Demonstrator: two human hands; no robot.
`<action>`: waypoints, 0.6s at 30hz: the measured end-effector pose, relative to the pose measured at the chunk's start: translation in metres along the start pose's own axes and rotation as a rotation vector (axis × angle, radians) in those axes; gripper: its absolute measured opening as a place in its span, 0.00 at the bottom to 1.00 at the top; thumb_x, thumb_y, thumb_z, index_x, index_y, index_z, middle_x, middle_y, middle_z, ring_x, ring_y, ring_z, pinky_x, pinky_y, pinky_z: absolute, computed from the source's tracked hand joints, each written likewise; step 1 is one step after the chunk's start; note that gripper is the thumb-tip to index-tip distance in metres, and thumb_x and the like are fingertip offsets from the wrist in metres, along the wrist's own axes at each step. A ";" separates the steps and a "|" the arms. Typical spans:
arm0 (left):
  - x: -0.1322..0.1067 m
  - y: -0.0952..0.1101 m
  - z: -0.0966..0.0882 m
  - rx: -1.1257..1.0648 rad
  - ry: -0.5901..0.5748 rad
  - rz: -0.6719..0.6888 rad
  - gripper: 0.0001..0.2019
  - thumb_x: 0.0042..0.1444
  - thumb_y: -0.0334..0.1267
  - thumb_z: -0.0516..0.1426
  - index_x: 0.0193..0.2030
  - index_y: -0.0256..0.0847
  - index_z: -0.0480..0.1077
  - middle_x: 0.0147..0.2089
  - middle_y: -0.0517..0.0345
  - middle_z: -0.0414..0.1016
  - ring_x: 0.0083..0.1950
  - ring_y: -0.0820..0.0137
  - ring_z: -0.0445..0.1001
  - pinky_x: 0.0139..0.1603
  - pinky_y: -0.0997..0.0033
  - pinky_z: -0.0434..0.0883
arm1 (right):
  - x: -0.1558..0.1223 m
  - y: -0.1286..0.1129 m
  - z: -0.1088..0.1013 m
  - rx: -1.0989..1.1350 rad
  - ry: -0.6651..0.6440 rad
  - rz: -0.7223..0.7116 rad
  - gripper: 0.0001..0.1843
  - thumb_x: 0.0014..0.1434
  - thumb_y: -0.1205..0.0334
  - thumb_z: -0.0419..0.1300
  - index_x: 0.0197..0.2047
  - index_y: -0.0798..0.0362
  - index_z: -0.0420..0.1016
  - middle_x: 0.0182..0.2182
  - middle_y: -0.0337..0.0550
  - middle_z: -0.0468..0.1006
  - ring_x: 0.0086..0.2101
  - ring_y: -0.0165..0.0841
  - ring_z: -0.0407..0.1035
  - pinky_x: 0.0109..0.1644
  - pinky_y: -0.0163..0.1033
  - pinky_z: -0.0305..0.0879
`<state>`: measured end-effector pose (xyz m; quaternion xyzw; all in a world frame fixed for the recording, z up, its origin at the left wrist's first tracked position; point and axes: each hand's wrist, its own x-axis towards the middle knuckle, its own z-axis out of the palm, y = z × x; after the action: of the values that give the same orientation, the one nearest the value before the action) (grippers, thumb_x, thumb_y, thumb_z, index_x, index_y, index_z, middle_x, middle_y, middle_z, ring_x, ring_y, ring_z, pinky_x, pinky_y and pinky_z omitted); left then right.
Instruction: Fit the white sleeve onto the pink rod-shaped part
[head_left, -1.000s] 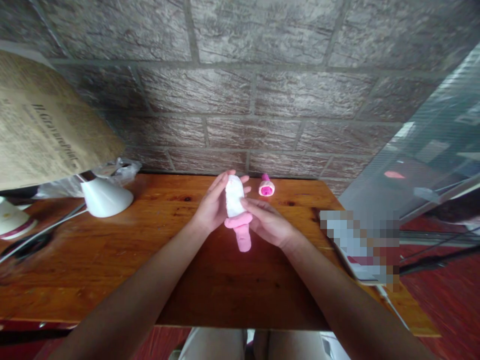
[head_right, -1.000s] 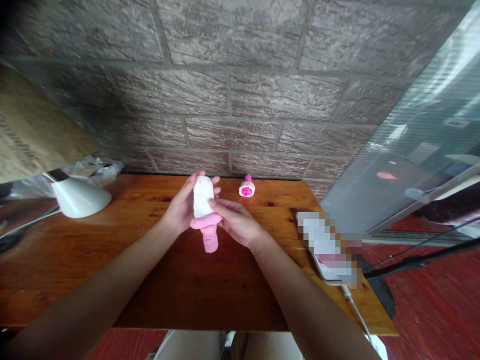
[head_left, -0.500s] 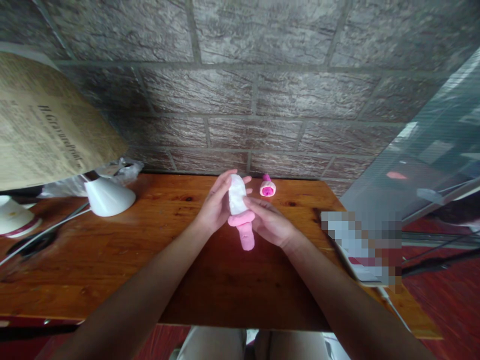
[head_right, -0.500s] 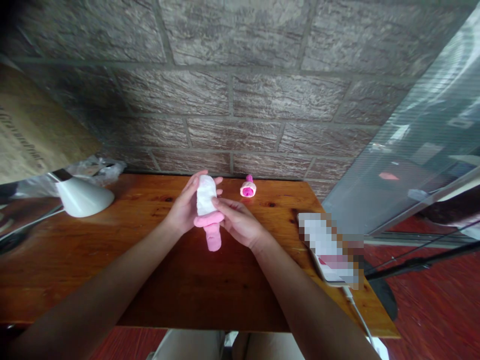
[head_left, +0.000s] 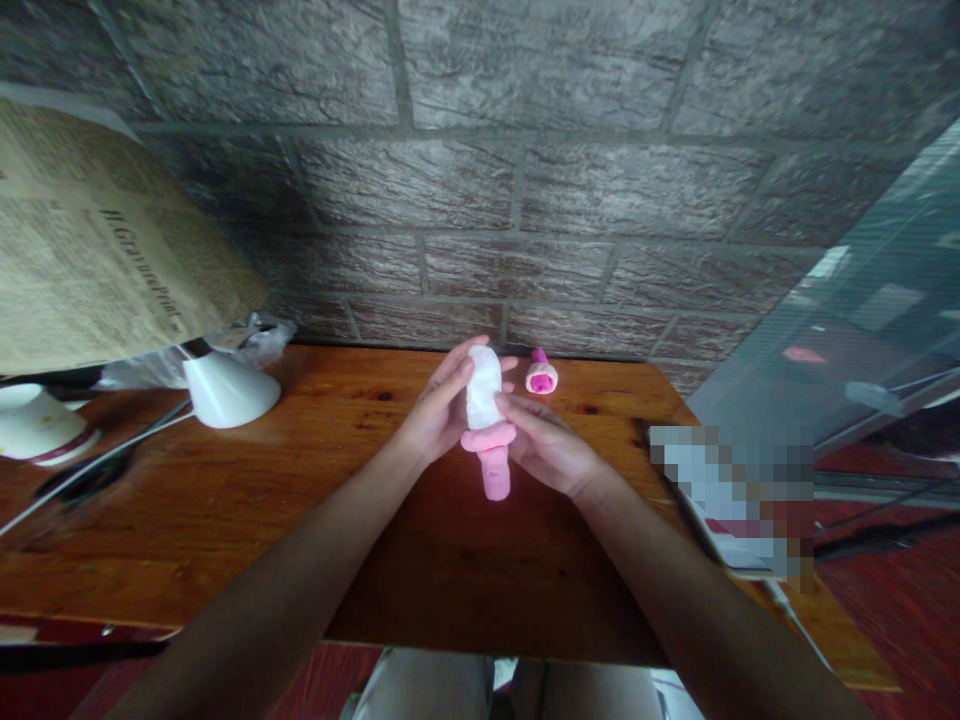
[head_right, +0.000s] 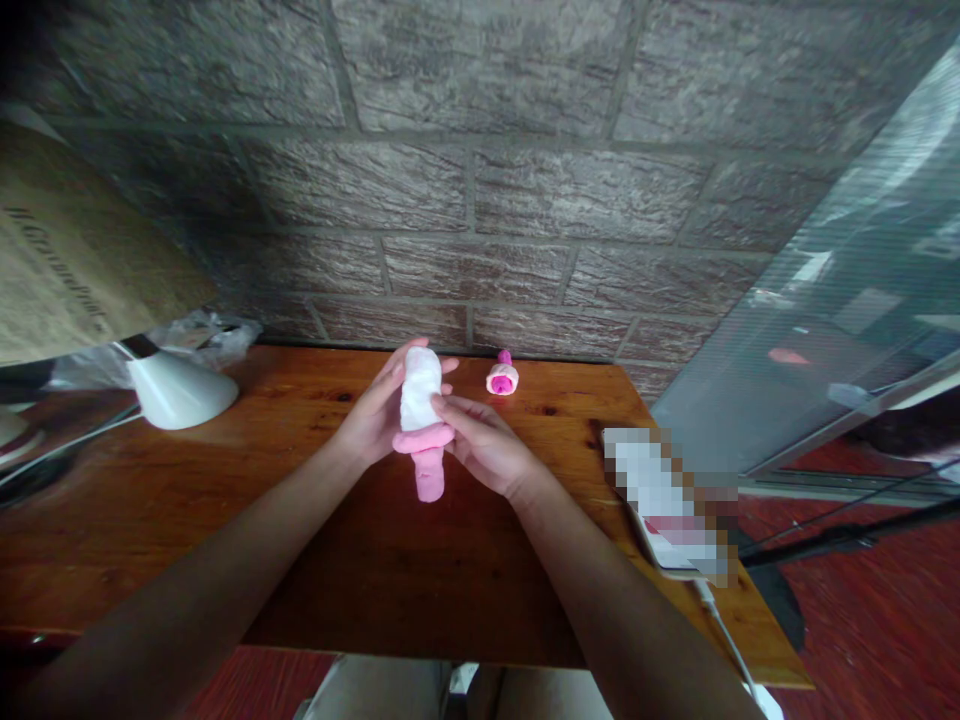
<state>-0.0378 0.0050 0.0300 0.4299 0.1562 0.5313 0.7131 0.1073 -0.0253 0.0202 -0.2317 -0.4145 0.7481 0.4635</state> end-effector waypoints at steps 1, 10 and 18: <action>0.000 0.000 0.000 -0.001 -0.019 -0.008 0.27 0.53 0.45 0.64 0.59 0.46 0.65 0.50 0.53 0.79 0.45 0.64 0.80 0.47 0.66 0.73 | 0.000 0.000 0.000 0.008 0.009 0.004 0.13 0.52 0.53 0.69 0.37 0.52 0.80 0.30 0.38 0.80 0.33 0.31 0.72 0.44 0.38 0.64; -0.002 0.002 -0.006 -0.007 -0.159 -0.058 0.32 0.51 0.38 0.66 0.63 0.45 0.63 0.54 0.50 0.77 0.50 0.62 0.77 0.54 0.62 0.68 | 0.000 -0.001 -0.003 0.024 0.066 0.033 0.15 0.52 0.50 0.69 0.39 0.50 0.78 0.31 0.37 0.77 0.31 0.29 0.68 0.39 0.35 0.63; -0.001 0.002 -0.003 0.017 -0.145 -0.020 0.27 0.51 0.35 0.66 0.59 0.44 0.68 0.52 0.51 0.79 0.50 0.63 0.77 0.52 0.64 0.69 | -0.001 -0.002 -0.005 -0.037 0.088 -0.002 0.13 0.52 0.50 0.68 0.37 0.50 0.78 0.30 0.38 0.78 0.31 0.30 0.69 0.38 0.35 0.63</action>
<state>-0.0417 0.0051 0.0300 0.4716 0.1130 0.4903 0.7242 0.1122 -0.0236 0.0188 -0.2724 -0.4076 0.7290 0.4777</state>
